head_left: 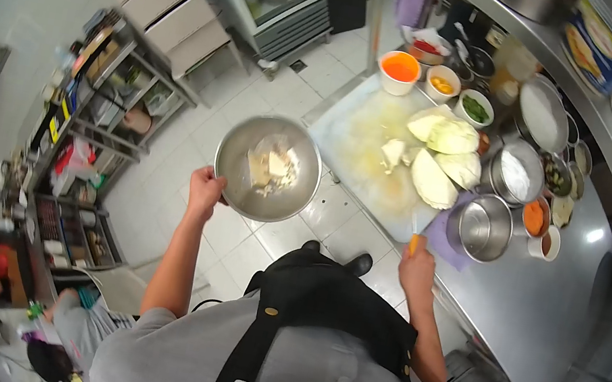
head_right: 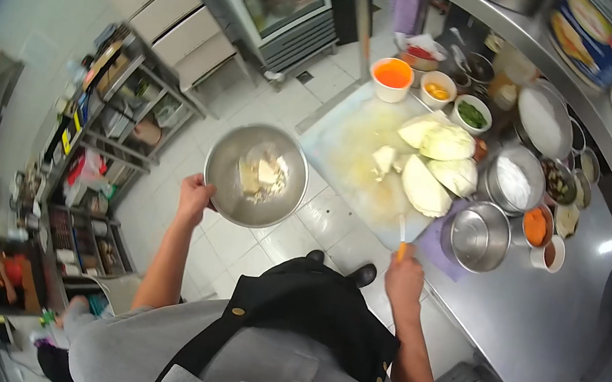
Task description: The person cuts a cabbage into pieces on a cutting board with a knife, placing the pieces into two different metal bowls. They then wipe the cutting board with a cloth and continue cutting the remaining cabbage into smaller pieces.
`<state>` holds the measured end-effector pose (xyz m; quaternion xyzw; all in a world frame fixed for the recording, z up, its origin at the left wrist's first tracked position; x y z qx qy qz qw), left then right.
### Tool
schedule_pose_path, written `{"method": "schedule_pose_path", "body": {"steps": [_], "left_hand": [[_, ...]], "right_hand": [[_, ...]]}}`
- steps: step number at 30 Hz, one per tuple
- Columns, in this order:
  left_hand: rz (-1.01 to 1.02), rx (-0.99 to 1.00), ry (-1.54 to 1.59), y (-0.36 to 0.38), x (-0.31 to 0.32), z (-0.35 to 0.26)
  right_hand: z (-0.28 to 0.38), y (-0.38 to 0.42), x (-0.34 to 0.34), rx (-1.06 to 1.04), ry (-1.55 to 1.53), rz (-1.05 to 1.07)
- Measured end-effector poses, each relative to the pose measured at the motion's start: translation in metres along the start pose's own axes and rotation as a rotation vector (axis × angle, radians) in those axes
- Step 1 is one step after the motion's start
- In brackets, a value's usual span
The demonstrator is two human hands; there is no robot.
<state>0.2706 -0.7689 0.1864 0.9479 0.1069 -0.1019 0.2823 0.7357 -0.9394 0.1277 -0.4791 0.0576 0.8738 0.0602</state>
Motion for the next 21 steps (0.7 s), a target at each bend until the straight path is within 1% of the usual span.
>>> {"method": "schedule_pose_path", "body": {"steps": [1,2,3,4,5,6,7,8,9,10,11,12,13,14,16,18,19,21], "left_hand": [[-0.07,-0.074,0.018,-0.013,-0.014,0.038],[-0.111,-0.084,-0.081,-0.011,-0.016,0.06],[-0.104,-0.144,-0.064,-0.023,-0.018,0.096],[-0.164,-0.197,-0.154,-0.038,-0.019,0.135],[-0.276,-0.156,-0.091,-0.029,-0.014,0.144],[-0.163,-0.193,-0.106,-0.045,0.004,0.172],[-0.151,-0.255,-0.03,-0.04,0.025,0.172],[-0.115,-0.277,0.025,-0.036,0.045,0.174],[-0.081,-0.274,0.077,-0.041,0.057,0.184],[-0.002,-0.269,0.104,-0.044,0.085,0.193],[0.047,-0.256,0.109,-0.047,0.103,0.196],[0.116,-0.241,0.12,-0.048,0.111,0.197],[0.159,-0.271,0.165,-0.037,0.118,0.194],[0.166,-0.302,0.219,-0.037,0.112,0.186],[0.224,-0.276,0.197,-0.029,0.098,0.169],[0.22,-0.242,0.174,-0.027,0.088,0.156],[0.192,-0.224,0.139,-0.041,0.112,0.167],[0.169,-0.208,0.123,-0.041,0.105,0.162]], "right_hand": [[-0.004,-0.006,-0.002,0.018,0.032,-0.031],[-0.002,-0.01,-0.006,0.025,0.031,-0.036],[0.003,-0.016,-0.007,0.013,0.022,-0.035],[-0.001,-0.019,-0.002,0.008,0.001,-0.077],[-0.004,-0.023,0.008,-0.004,-0.025,-0.105],[-0.004,-0.024,0.006,-0.012,-0.023,-0.084],[0.0,-0.033,0.0,0.003,-0.014,-0.079],[0.005,-0.047,0.007,-0.117,-0.053,-0.066],[0.001,-0.052,0.014,-0.192,-0.078,-0.073],[-0.015,-0.045,0.016,-0.226,-0.088,-0.103],[-0.027,-0.046,0.024,-0.152,0.022,-0.1],[0.003,-0.036,0.012,-0.026,0.136,-0.063],[0.026,-0.024,0.0,-0.054,0.167,-0.099],[0.047,-0.019,0.001,0.08,0.19,-0.076],[0.076,0.004,0.004,0.169,0.184,-0.164],[0.09,0.014,0.008,0.177,0.192,-0.14],[0.061,0.005,0.023,0.182,0.174,-0.107],[0.074,0.009,0.019,0.143,0.184,-0.079]]}}
Point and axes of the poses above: each hand's wrist, its own y-axis away from the middle knuckle, its own x-axis out of the palm, z = x × y, the point moved 6 cm from there along -y, towards the middle knuckle, and after that the axes turned 15 degrees about -x, right-handed, at the moved point
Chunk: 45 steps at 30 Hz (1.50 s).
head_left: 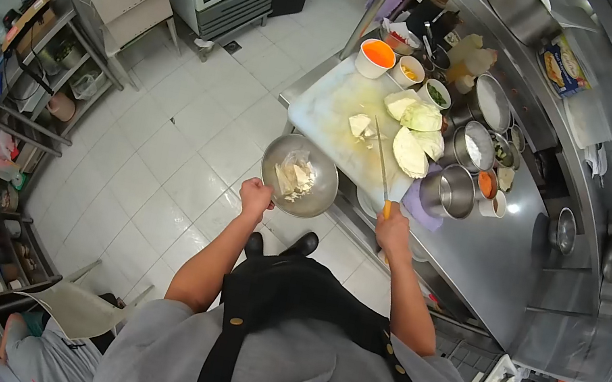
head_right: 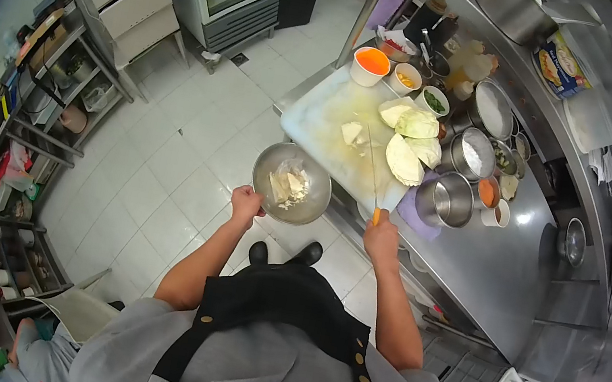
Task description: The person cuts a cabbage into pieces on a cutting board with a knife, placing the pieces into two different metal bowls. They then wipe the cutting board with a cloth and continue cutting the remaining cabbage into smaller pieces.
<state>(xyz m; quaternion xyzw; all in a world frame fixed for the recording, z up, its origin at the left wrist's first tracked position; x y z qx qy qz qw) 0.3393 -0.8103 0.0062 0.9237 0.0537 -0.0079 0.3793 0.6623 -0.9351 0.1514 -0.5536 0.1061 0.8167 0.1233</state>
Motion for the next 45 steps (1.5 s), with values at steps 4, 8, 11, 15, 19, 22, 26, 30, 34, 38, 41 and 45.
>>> {"method": "schedule_pose_path", "body": {"steps": [4,8,11,15,19,22,26,30,34,38,41,45], "left_hand": [[0.013,0.006,0.053,-0.008,0.001,0.0],[0.026,0.008,0.071,-0.008,-0.002,0.0],[0.014,0.019,0.08,-0.004,-0.003,-0.007],[0.021,0.007,0.057,-0.001,0.002,-0.006],[0.015,-0.015,0.047,0.008,0.006,0.001],[0.024,-0.017,0.038,0.01,0.005,-0.002],[0.05,-0.057,0.065,0.011,0.011,0.005],[0.068,-0.06,0.077,0.019,0.014,0.004],[0.087,-0.074,0.097,0.021,0.012,0.004],[0.052,-0.062,0.099,0.019,0.009,-0.003],[0.039,-0.034,0.104,0.008,0.005,-0.009],[-0.002,0.004,0.091,-0.003,-0.002,-0.021]], "right_hand": [[-0.011,-0.01,0.006,0.005,0.053,0.005],[-0.016,-0.01,0.0,-0.072,0.084,0.044],[-0.038,-0.015,-0.002,-0.13,0.096,0.009],[-0.038,-0.002,0.0,-0.149,0.119,0.127],[-0.031,0.025,0.01,-0.25,0.065,0.129],[-0.025,0.026,0.006,-0.333,0.006,0.03],[-0.036,-0.036,0.003,-0.246,0.061,-0.031],[-0.027,-0.1,0.01,-0.147,0.149,0.03],[-0.03,-0.114,0.008,-0.148,0.163,0.042],[-0.04,-0.128,0.016,-0.179,0.143,0.066],[-0.037,-0.133,0.021,-0.202,0.127,0.068],[-0.022,-0.117,0.014,-0.288,0.187,0.122]]}}
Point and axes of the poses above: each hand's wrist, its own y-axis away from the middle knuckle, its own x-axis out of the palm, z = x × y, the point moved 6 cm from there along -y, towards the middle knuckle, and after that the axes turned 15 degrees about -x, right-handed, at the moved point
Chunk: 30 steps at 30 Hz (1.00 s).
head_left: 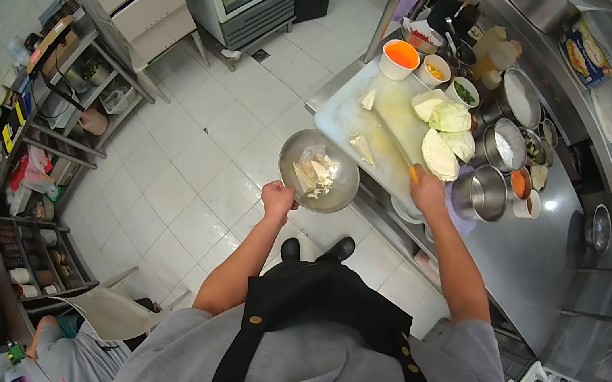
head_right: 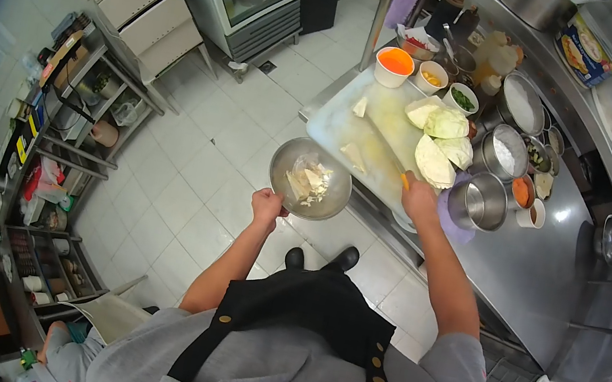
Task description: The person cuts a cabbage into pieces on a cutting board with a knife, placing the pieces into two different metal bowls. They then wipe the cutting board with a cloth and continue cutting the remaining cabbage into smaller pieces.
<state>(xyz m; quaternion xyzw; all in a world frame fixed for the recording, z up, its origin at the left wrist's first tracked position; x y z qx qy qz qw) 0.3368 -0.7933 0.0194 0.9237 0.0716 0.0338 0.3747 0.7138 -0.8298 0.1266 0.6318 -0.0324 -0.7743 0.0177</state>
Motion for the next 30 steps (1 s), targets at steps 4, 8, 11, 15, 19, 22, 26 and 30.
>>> {"method": "schedule_pose_path", "body": {"steps": [4,8,11,15,19,22,26,30], "left_hand": [[-0.044,0.008,-0.038,-0.009,-0.011,-0.017],[-0.08,0.037,-0.105,-0.029,-0.027,-0.039],[-0.056,0.023,-0.158,-0.046,-0.038,-0.059],[-0.015,-0.007,-0.193,-0.095,-0.06,-0.086],[0.071,-0.001,-0.231,-0.116,-0.072,-0.094],[0.083,-0.006,-0.144,-0.098,-0.063,-0.068],[0.034,-0.056,-0.08,-0.044,-0.034,-0.001],[0.092,-0.091,-0.008,0.003,0.001,0.025]], "right_hand": [[0.012,0.014,-0.013,-0.071,-0.014,-0.026],[0.0,0.006,0.003,0.02,-0.021,-0.15],[0.004,-0.019,0.002,-0.01,-0.02,-0.116],[0.039,-0.059,-0.027,-0.094,-0.059,-0.1],[0.045,-0.048,-0.034,-0.081,-0.133,-0.136],[0.018,-0.013,-0.019,0.044,-0.108,-0.19],[-0.021,0.012,0.008,0.137,-0.02,-0.128],[0.003,0.033,0.041,0.037,-0.086,-0.096]]}}
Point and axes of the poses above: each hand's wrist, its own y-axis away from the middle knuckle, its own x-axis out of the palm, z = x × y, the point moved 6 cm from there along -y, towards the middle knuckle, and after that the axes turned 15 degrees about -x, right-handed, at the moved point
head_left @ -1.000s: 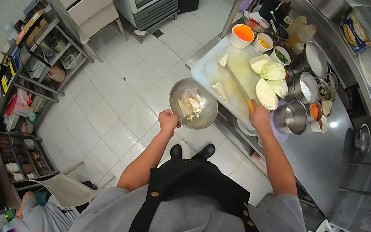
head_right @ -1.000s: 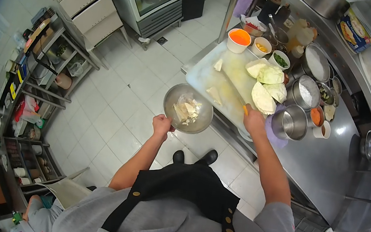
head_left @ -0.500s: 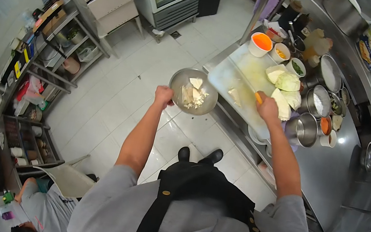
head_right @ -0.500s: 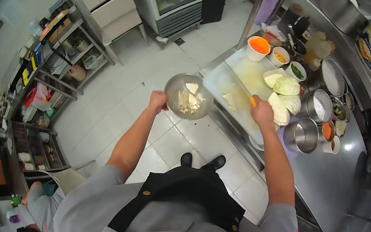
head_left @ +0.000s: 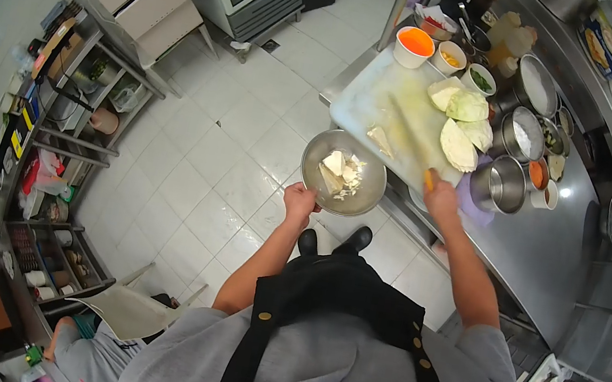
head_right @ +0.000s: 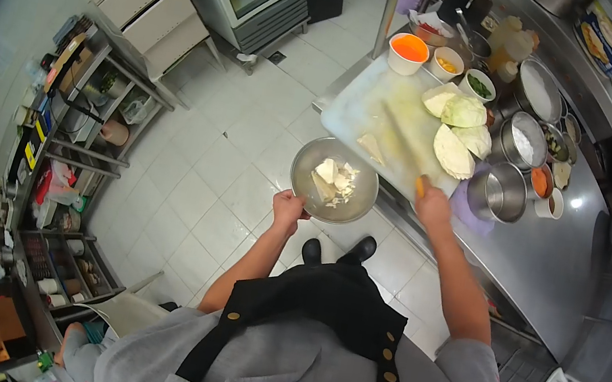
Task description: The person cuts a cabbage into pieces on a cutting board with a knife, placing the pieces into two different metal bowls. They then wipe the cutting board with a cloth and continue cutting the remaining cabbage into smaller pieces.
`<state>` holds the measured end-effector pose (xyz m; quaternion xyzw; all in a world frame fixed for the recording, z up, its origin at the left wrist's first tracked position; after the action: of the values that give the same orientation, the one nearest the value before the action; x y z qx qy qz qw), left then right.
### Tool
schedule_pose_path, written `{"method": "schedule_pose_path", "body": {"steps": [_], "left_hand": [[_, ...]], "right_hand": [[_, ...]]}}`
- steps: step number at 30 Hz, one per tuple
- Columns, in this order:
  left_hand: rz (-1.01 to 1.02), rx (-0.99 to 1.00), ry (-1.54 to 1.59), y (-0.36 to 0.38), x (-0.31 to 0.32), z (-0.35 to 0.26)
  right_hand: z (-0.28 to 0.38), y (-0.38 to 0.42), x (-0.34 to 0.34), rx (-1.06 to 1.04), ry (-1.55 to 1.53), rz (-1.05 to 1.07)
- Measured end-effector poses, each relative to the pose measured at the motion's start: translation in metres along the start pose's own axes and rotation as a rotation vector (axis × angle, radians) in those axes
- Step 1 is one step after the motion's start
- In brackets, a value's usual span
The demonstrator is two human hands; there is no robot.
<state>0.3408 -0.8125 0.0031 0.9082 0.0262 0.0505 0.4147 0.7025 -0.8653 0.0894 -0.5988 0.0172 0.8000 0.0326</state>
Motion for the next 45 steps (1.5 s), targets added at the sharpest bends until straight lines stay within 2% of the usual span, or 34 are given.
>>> {"method": "schedule_pose_path", "body": {"steps": [3,6,7,10,11,14,15,18,22,25,27,29,31,35,37,39,42,45], "left_hand": [[0.034,-0.002,0.063,0.011,0.007,-0.004],[0.0,0.023,-0.005,0.004,-0.006,-0.017],[0.003,0.042,-0.014,0.0,-0.012,-0.021],[0.017,0.072,-0.015,-0.01,-0.025,-0.03],[0.023,0.09,-0.002,-0.015,-0.026,-0.03],[0.02,0.055,0.079,-0.007,-0.021,-0.031],[0.005,0.041,0.104,-0.003,-0.018,-0.03],[0.014,0.05,0.071,0.002,-0.015,-0.021],[0.024,0.074,0.022,0.017,-0.008,-0.007],[0.033,-0.002,-0.103,0.072,-0.007,-0.026],[0.089,-0.037,-0.194,0.113,0.003,-0.045],[0.207,-0.023,-0.205,0.147,0.044,-0.062],[0.33,0.005,-0.136,0.177,0.123,-0.071],[0.606,0.121,-0.085,0.168,0.307,-0.079],[0.644,0.139,-0.051,0.17,0.397,-0.087],[0.607,0.16,-0.095,0.152,0.462,-0.087],[0.583,0.137,-0.072,0.137,0.51,-0.083],[0.076,1.028,-0.721,0.164,0.485,-0.085]], "right_hand": [[0.068,0.035,0.014,-0.08,-0.113,0.083],[0.11,0.043,-0.004,-0.192,-0.213,-0.012],[0.1,0.039,-0.009,-0.203,-0.211,-0.156],[0.038,0.009,-0.013,0.073,-0.089,-0.078],[0.033,0.007,-0.022,0.107,-0.103,-0.106],[0.069,0.047,0.018,0.006,-0.116,-0.019],[0.086,0.056,0.012,-0.083,-0.139,0.028],[0.066,0.078,-0.017,-0.001,-0.216,-0.267],[0.057,0.087,0.025,-0.021,-0.222,0.037],[0.094,0.108,-0.043,-0.173,-0.306,-0.179],[0.049,0.133,-0.074,0.011,-0.33,-0.388],[0.003,0.17,-0.106,0.169,-0.364,-0.581],[-0.053,0.218,-0.127,0.38,-0.4,-0.6],[-0.138,0.317,-0.131,0.558,-0.414,-0.827],[-0.166,0.361,-0.123,0.626,-0.402,-0.868],[-0.185,0.39,-0.115,0.674,-0.436,-0.894],[-0.197,0.426,-0.106,0.759,-0.541,-0.904],[-0.198,0.445,-0.108,0.805,-0.589,-0.905]]}}
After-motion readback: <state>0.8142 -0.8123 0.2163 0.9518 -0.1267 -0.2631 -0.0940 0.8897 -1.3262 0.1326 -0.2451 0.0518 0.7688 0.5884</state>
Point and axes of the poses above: each hand's wrist, its own y-axis away from the middle knuckle, its own x-axis out of the palm, z = x × y, the point moved 6 cm from there along -y, towards the middle knuckle, and after that the axes turned 15 degrees about -x, right-handed, at the moved point
